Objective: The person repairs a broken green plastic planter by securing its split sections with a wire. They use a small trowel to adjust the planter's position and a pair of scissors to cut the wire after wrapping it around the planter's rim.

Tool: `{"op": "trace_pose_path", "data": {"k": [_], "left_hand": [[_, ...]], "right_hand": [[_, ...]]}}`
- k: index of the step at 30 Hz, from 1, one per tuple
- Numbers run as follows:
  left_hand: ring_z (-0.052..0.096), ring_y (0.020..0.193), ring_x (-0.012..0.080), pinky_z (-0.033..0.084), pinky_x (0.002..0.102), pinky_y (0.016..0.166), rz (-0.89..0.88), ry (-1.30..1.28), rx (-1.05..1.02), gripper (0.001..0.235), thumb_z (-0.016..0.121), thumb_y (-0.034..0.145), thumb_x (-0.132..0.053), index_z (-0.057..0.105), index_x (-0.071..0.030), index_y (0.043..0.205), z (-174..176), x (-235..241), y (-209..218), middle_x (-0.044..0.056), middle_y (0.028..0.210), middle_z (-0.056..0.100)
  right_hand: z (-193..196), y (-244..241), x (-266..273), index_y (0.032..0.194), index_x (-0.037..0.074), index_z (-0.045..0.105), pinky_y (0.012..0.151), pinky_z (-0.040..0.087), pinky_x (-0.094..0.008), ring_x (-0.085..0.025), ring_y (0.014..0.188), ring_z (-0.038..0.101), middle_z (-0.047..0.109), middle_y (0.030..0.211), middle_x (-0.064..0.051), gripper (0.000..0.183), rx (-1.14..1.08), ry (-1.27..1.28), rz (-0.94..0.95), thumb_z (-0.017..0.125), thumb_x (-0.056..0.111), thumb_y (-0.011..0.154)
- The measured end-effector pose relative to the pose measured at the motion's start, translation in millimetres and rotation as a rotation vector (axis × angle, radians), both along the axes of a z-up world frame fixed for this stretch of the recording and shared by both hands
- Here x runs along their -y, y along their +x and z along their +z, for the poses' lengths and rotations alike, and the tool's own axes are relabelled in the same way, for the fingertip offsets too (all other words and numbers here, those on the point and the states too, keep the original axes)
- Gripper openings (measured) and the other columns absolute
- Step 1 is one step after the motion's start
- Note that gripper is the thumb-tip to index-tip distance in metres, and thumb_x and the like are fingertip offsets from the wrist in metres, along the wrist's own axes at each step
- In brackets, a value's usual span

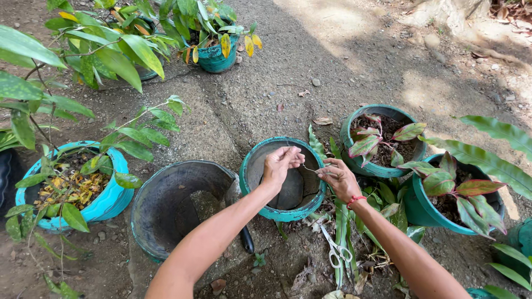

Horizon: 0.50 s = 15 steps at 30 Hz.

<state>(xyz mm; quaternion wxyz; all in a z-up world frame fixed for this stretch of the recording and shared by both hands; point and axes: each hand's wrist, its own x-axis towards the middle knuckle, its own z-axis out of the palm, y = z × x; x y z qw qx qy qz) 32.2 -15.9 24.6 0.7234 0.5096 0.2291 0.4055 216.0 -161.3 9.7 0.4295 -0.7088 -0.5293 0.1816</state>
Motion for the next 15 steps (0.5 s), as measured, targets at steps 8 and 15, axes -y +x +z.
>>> {"op": "trace_pose_path", "data": {"k": [8,15], "left_hand": [[0.075,0.084,0.0204,0.056,0.032,0.075,0.318,0.573,-0.433,0.023,0.075,0.092,-0.026,0.081,-0.006,0.099,13.0,-2.0,-42.1,0.009,0.096,0.079],[0.078,0.090,0.0206,0.059,0.032,0.082,0.147,0.528,-0.731,0.024,0.074,0.088,-0.031,0.082,-0.013,0.101,26.6,-50.1,-97.6,0.007,0.101,0.082]], "right_hand": [[46.8,-65.1,-31.6,0.119,0.006,0.070,0.087,0.055,-0.036,-0.024,0.100,0.069,0.072,0.110,-0.014,0.025,0.159,0.159,0.081,0.066,0.020,0.098],[33.9,-84.5,-73.2,0.104,0.005,0.067,0.068,0.053,-0.032,-0.014,0.070,0.063,0.068,0.077,-0.006,0.015,-0.073,0.060,-0.092,0.059,0.018,0.102]]}}
